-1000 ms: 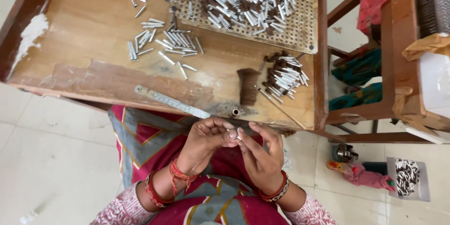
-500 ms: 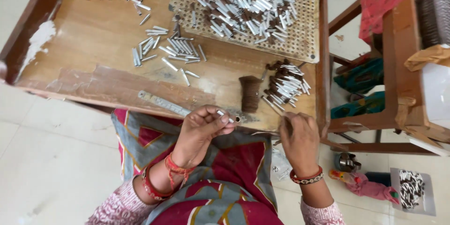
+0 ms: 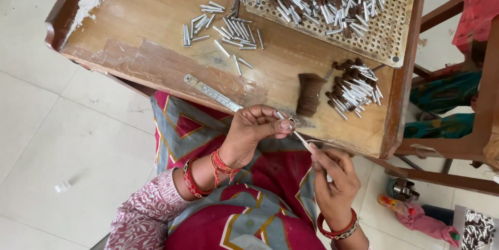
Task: Assembling small metal components by inserting thin rods into metal tubes at a workbench.
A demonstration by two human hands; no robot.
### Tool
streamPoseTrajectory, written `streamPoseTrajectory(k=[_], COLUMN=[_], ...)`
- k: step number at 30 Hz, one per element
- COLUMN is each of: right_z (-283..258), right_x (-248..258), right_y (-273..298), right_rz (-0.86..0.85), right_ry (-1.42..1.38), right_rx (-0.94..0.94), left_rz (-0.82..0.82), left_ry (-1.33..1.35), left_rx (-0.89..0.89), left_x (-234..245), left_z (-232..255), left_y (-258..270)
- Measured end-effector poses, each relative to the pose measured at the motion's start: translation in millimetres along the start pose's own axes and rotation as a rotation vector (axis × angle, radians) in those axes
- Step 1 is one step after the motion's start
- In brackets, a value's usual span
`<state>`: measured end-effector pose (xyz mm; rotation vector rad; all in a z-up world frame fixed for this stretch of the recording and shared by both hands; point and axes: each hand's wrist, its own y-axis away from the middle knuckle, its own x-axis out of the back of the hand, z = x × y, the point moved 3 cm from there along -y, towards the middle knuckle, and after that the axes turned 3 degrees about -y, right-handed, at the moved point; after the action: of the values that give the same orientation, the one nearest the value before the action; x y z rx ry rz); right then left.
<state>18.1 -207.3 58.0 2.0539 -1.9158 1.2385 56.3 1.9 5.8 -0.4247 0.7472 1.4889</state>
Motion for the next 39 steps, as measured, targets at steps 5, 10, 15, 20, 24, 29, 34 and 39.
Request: streamPoseTrajectory(k=[5,10,15,20,24,29,34,39], right_z=[-4.1,5.0,26.4,59.1,16.4,14.9,25.9,16.0], right_x=[0.4,-1.2,4.9,12.5,8.1,-9.3,-20.8,-18.6], right_y=[-2.0,2.5,-10.2,-32.2,-44.0,-38.6,-30.0,-33.7], right_rz=[-0.020,-0.020,0.002,0.040,0.102,-0.191,-0.251,-0.233], right_ry=[-0.023,-0.074,-0.072,0.521,0.498,-0.459,-0.605,-0.577], right_rx=[-0.032,-0.073,-0.112,0.007,0.100,-0.228,-0.315,-0.289], left_rz=[-0.034,-0.105,-0.091,-0.130,-0.177,-0.229,-0.242,-0.229], left_ry=[-0.027,-0.026,-0.126,-0.424,-0.502,-0.700,-0.684,-0.644], left_rx=[-0.076,-0.142,-0.222,-0.319,-0.261,-0.294,-0.290,-0.200], left_x=[3.6,-1.6,1.9,4.1,-5.1,-15.4,-12.5,-13.5], left_z=[-15.4,-15.8,-9.8,-5.0,-1.3,10.1,7.5,7.2], left_y=[-3.0,-3.7,-13.1,-10.4,0.1,9.3,13.3,16.6])
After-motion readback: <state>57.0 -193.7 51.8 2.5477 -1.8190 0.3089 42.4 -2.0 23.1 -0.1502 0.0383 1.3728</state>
